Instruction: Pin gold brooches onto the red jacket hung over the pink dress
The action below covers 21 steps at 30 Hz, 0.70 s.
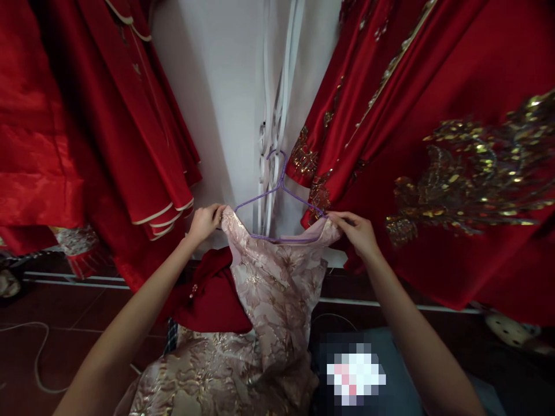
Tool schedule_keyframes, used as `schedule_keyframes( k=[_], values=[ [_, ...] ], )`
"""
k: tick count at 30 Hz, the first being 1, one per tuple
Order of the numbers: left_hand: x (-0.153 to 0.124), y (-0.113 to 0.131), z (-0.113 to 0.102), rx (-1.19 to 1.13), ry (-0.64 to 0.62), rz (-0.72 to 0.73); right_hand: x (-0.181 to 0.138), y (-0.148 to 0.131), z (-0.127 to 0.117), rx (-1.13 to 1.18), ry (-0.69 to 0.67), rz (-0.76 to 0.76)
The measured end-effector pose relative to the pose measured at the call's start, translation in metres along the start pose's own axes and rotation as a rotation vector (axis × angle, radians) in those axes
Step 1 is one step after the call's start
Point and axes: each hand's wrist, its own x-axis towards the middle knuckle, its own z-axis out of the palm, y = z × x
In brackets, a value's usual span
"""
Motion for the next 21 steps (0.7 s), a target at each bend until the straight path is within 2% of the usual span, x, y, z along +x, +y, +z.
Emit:
schedule_keyframes(
  k=[2,5,8,10,13,15,18,21],
  values=[
    [-0.011,-0.010,0.003,0.063,-0.017,-0.058,-0.006,0.011,-0.005,0.094,0.163,0.098],
    [-0.038,-0.026,0.012,0.148,-0.128,-0.138,-0.033,0.034,-0.005,0.171,0.386,0.226],
    [-0.071,-0.032,0.023,0.232,-0.228,-0.172,-0.082,0.050,0.007,0.123,0.448,0.241],
    [-0.087,-0.026,0.024,0.226,-0.280,-0.160,-0.115,0.048,0.017,0.021,0.366,0.175],
    [-0.092,-0.001,0.016,0.074,-0.299,-0.023,-0.145,0.025,0.028,-0.137,0.232,-0.043],
    [-0.082,0.023,0.007,-0.065,-0.253,0.101,-0.149,0.003,0.032,-0.245,0.179,-0.217],
    [-0.053,0.062,0.001,-0.230,-0.185,0.294,-0.135,-0.029,0.033,-0.340,0.178,-0.362],
    [-0.026,0.097,0.016,-0.329,-0.141,0.504,-0.113,-0.045,0.029,-0.349,0.251,-0.389]
  ],
)
